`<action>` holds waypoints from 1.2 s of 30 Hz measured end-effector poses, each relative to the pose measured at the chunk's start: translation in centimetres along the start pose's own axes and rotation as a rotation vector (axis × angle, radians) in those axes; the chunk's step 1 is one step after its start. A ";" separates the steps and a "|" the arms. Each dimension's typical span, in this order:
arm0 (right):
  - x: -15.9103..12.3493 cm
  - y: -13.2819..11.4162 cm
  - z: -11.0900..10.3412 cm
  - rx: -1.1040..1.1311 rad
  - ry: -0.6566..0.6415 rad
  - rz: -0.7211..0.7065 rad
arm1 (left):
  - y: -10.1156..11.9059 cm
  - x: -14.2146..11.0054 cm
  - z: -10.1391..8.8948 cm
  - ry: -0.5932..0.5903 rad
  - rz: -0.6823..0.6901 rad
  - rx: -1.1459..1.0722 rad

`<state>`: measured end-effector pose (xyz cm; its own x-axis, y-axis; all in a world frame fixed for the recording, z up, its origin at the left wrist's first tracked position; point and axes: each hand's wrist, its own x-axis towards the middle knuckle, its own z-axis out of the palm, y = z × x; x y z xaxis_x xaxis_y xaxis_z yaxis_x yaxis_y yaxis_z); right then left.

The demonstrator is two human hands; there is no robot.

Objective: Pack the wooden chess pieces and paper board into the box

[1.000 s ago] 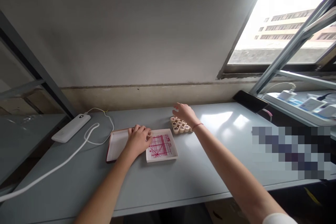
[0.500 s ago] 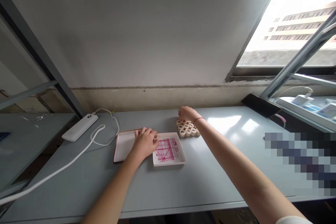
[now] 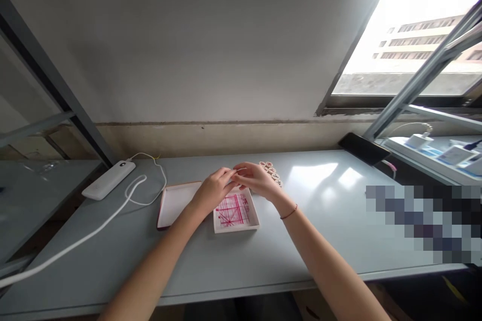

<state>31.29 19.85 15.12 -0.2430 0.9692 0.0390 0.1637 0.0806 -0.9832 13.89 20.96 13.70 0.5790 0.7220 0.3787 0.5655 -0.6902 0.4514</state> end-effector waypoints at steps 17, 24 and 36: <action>-0.7 3.3 -0.4 -0.135 0.130 -0.027 | -0.8 -2.2 1.5 -0.099 -0.118 0.192; -1.1 3.1 0.0 -0.349 0.110 -0.122 | -1.1 -2.3 1.8 -0.065 -0.136 0.301; -1.4 3.6 2.4 -0.927 0.017 -0.372 | -1.4 -2.5 1.9 -0.149 -0.293 0.267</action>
<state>29.96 18.20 11.14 -0.4179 0.8481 0.3258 0.7632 0.5222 -0.3805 12.82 20.02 10.61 0.4384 0.8885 0.1353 0.8400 -0.4586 0.2901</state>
